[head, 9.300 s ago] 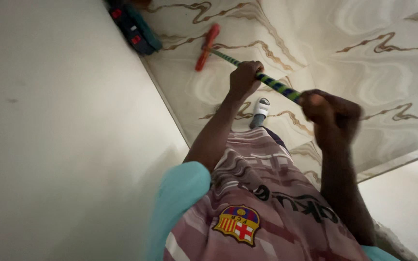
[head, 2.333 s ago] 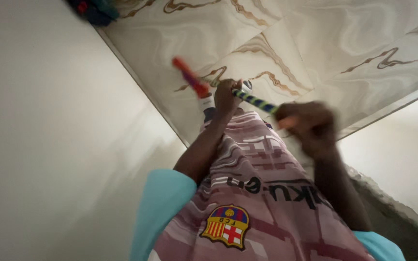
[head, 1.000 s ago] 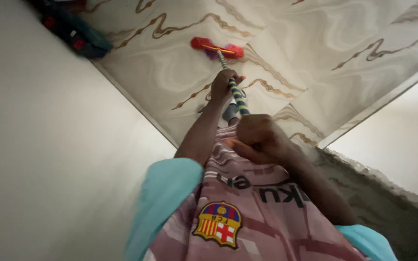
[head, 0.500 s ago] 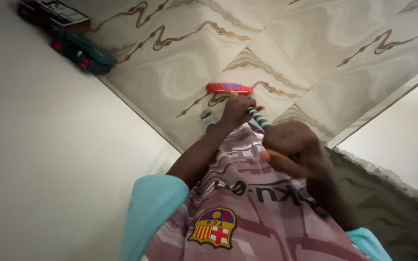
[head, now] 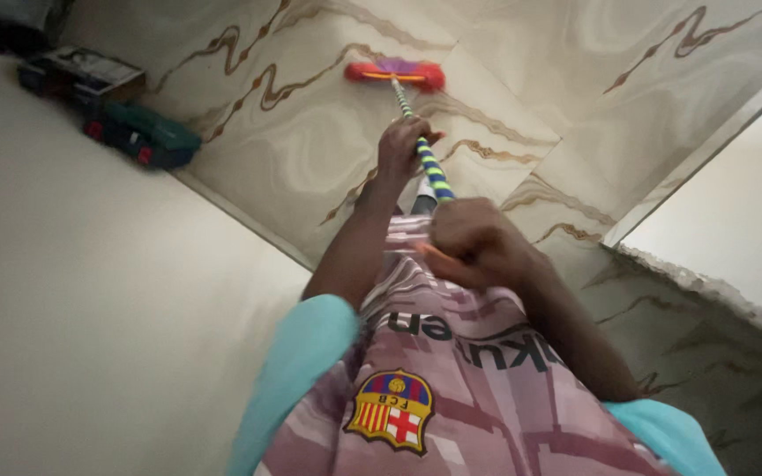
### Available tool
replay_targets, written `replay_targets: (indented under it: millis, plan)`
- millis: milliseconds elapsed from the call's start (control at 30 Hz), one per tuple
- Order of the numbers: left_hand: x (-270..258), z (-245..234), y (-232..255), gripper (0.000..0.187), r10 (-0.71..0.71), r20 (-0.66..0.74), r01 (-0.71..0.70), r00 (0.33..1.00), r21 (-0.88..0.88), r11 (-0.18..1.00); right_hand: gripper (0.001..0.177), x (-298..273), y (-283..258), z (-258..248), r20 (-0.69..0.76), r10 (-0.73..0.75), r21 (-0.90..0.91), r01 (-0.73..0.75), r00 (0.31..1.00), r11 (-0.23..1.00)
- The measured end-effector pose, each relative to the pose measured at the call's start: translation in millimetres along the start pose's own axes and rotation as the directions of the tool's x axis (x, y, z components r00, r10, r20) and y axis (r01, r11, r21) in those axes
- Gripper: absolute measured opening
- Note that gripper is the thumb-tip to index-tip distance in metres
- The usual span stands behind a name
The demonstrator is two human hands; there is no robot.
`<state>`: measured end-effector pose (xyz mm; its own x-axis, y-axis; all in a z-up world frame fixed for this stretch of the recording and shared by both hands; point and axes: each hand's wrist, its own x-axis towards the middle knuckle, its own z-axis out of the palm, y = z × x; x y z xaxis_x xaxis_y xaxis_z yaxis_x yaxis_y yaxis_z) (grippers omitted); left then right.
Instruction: The person sweeps the floor with a broom and moves several storage cases and a can aside to reach different parts of the floor.
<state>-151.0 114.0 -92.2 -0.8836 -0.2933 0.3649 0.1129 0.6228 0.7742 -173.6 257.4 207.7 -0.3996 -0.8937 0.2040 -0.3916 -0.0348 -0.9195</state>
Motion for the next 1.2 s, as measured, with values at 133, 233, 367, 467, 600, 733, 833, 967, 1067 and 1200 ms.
replay_targets:
  millis: [133, 233, 367, 467, 600, 733, 833, 967, 1067, 1200]
  plan:
    - [35.6, -20.0, 51.1, 0.034, 0.063, 0.110, -0.059, 0.992, -0.032, 0.998, 0.042, -15.3, -64.7, -29.5, -0.072, -0.034, -0.137, 0.024, 0.997, 0.990]
    - [45.6, -30.4, 87.1, 0.027, 0.027, 0.220, 0.016, 0.975, -0.191, 0.981, 0.047, -23.0, -100.8, -38.8, -0.295, 0.013, 0.035, -0.003, 0.956, 0.999]
    - [39.4, -40.8, 112.3, 0.034, 0.018, 0.362, 0.150, 0.932, -0.430, 0.890, 0.045, -25.0, -98.8, -30.4, -0.513, 0.059, 0.281, 0.102, 0.856, 0.954]
    - [15.7, -40.9, 116.4, 0.021, 0.104, 0.394, 0.117, 0.913, -0.498, 0.859, 0.045, -24.3, -95.1, 18.0, -0.728, 0.142, 0.219, 0.031, 0.671, 0.975]
    - [-13.1, -31.9, 95.3, 0.024, 0.129, 0.689, 0.280, 0.713, -0.449, 0.849, 0.045, -15.3, -92.7, 77.5, -0.869, 0.236, 0.186, -0.155, 0.435, 0.970]
    - [-33.9, -12.4, 48.5, 0.014, 0.392, 0.801, 0.173, 0.453, -0.511, 0.842, 0.045, -14.3, -88.8, 124.3, -0.947, 0.238, 0.195, -0.203, 0.216, 0.960]
    - [-41.7, 16.0, 1.1, 0.008, 0.313, 0.876, 0.174, 0.368, -0.396, 0.902, 0.045, -20.7, -54.1, 146.5, -0.973, 0.211, 0.201, -0.107, 0.091, 0.974]
    - [-28.6, 33.8, -75.1, 0.011, 0.263, 0.867, 0.026, 0.423, -0.302, 0.953, 0.040, -9.0, 9.6, 172.9, -0.995, 0.000, -0.020, -0.203, 0.098, 0.979]
    - [-7.3, 23.2, -106.2, 0.009, 0.251, 0.834, -0.076, 0.491, -0.246, 0.966, 0.041, 7.4, 25.3, 197.3, -0.994, 0.086, 0.076, -0.130, 0.071, 0.989]
    - [20.2, 2.0, -70.7, 0.011, 0.258, 0.624, -0.195, 0.737, -0.168, 0.966, 0.046, 0.4, 17.6, 189.9, -0.992, 0.070, 0.068, -0.021, 0.104, 0.997]
